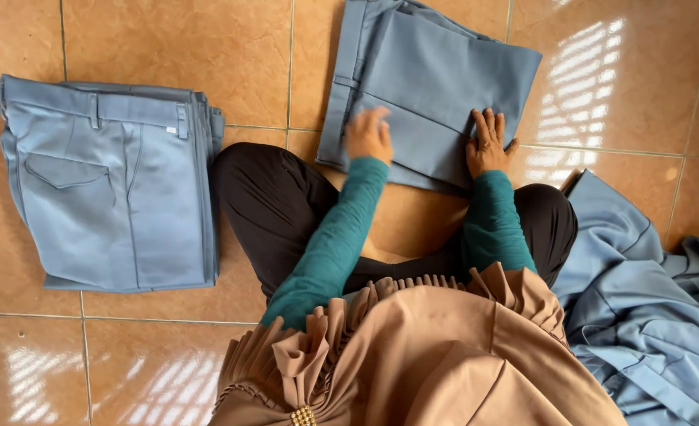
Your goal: A person sits on the floor and folds several pairs of blue pants, stacking them neatly after each fold.
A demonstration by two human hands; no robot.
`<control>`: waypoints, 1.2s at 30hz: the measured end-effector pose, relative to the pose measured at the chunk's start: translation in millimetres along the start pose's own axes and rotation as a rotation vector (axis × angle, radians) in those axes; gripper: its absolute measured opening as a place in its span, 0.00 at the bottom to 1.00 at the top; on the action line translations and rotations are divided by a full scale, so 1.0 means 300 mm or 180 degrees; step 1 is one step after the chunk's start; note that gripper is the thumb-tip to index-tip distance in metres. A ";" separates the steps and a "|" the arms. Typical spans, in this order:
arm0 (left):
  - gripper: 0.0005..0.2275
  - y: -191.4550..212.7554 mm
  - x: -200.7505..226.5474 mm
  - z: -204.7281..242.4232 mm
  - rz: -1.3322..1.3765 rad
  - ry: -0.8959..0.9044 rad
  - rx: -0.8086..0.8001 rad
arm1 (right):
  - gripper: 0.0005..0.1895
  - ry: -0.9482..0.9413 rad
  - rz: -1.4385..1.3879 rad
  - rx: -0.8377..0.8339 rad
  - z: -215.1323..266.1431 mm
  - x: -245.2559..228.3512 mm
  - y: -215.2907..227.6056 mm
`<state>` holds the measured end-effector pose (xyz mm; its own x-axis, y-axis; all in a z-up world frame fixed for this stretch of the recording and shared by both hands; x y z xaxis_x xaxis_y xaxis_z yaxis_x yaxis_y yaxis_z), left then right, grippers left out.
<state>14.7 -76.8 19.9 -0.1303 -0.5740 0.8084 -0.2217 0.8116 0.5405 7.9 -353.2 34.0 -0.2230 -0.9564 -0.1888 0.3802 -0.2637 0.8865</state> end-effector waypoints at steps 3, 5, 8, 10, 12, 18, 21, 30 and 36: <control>0.21 0.039 -0.132 -0.109 -0.1487 0.1010 -0.0010 | 0.38 0.0031 -0.0009 0.0183 -0.001 -0.005 -0.016; 0.28 -0.015 -0.211 -0.136 -0.1845 0.1516 -0.0852 | 0.37 0.0044 0.0062 0.0424 0.023 -0.017 -0.004; 0.23 -0.119 -0.363 -0.166 -0.1707 0.1708 -0.1005 | 0.36 0.0097 -0.0085 0.0579 0.045 -0.030 0.008; 0.21 -0.139 -0.370 -0.177 -0.1460 0.1749 -0.1096 | 0.36 0.0079 -0.0167 0.0685 0.046 -0.015 0.011; 0.21 -0.064 -0.303 -0.171 -0.1231 0.1817 -0.1165 | 0.35 0.0093 -0.0256 0.0775 0.050 -0.020 0.019; 0.26 0.085 -0.527 0.047 0.0740 0.2191 -0.0783 | 0.32 0.0172 -0.0374 0.1067 0.049 -0.034 0.022; 0.20 -0.029 -0.783 0.063 0.0009 0.2366 -0.1144 | 0.32 0.0101 -0.0401 0.0906 0.027 -0.033 -0.025; 0.22 0.308 -0.098 -0.063 -0.1066 0.1886 -0.0379 | 0.32 0.0009 -0.0302 0.0841 0.034 -0.085 -0.066; 0.27 0.011 0.017 -0.105 -0.2207 -0.0004 -0.1767 | 0.33 0.1111 0.0475 0.2107 0.061 -0.491 -0.113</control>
<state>43.7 -73.6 33.3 -0.1420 -0.9559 0.2571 0.2494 0.2168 0.9438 11.4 -201.2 39.6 0.1271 -0.9893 -0.0723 -0.2580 -0.1033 0.9606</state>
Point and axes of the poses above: each hand's wrist, its own z-axis away from the middle knuckle, its own y-axis out of the back of the hand, x = y × z, the point moved 5 cm from there along -z, towards the middle knuckle, and after that the axes turned 4 degrees about -x, right-handed, at the moved point
